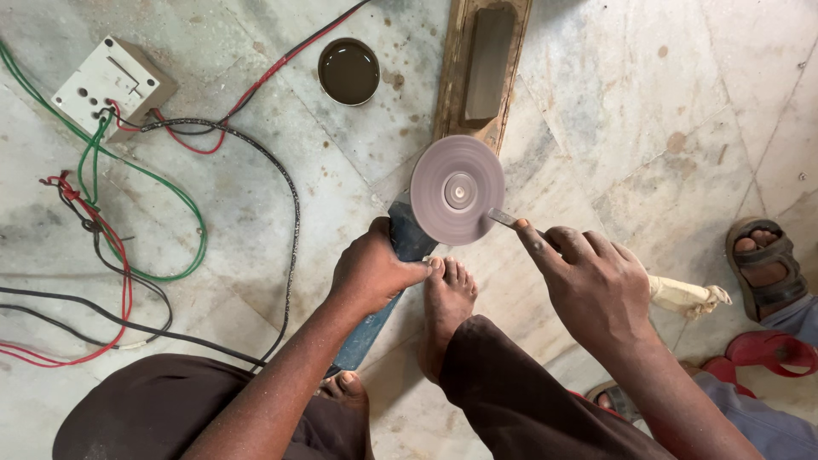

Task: The person connects wires to a power socket and then uses an angle grinder to sharpen a metal chisel, creating sparks. After grinding, the person dips the chisel into a small container of liquid and rubs it on a wooden block.

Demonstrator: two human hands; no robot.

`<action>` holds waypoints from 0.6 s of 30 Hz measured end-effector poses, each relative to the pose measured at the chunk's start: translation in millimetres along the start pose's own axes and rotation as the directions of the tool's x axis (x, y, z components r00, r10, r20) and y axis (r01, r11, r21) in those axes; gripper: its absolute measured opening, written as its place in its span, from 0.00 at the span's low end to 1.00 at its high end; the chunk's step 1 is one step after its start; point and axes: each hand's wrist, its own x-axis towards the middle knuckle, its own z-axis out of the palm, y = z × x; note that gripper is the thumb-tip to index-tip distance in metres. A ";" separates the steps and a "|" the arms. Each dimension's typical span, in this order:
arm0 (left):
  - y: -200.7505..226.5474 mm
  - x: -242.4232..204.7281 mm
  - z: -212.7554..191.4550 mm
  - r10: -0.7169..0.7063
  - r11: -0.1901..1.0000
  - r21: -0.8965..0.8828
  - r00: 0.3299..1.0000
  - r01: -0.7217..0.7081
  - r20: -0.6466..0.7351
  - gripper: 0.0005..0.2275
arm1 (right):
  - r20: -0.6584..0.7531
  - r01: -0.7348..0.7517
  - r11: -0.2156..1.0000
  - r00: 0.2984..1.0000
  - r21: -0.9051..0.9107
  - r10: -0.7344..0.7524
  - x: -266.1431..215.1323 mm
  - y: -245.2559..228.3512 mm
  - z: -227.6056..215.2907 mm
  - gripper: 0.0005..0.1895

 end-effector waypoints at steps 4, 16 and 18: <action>1.0 -0.3 0.0 -0.006 1.000 0.015 1.000 0.006 0.005 0.34 | 0.016 -0.001 1.000 1.000 -0.002 0.001 0.0 0.2 5.9 0.25; 4.6 0.6 -1.0 -0.023 0.999 0.036 1.000 0.023 -0.001 0.34 | 0.001 0.008 1.000 1.000 -0.008 -0.008 2.5 -0.2 1.1 0.26; 2.8 -0.7 -0.6 -0.005 1.000 0.002 1.000 0.005 -0.012 0.33 | -0.011 0.013 1.000 1.000 0.010 -0.012 2.5 -0.7 0.1 0.26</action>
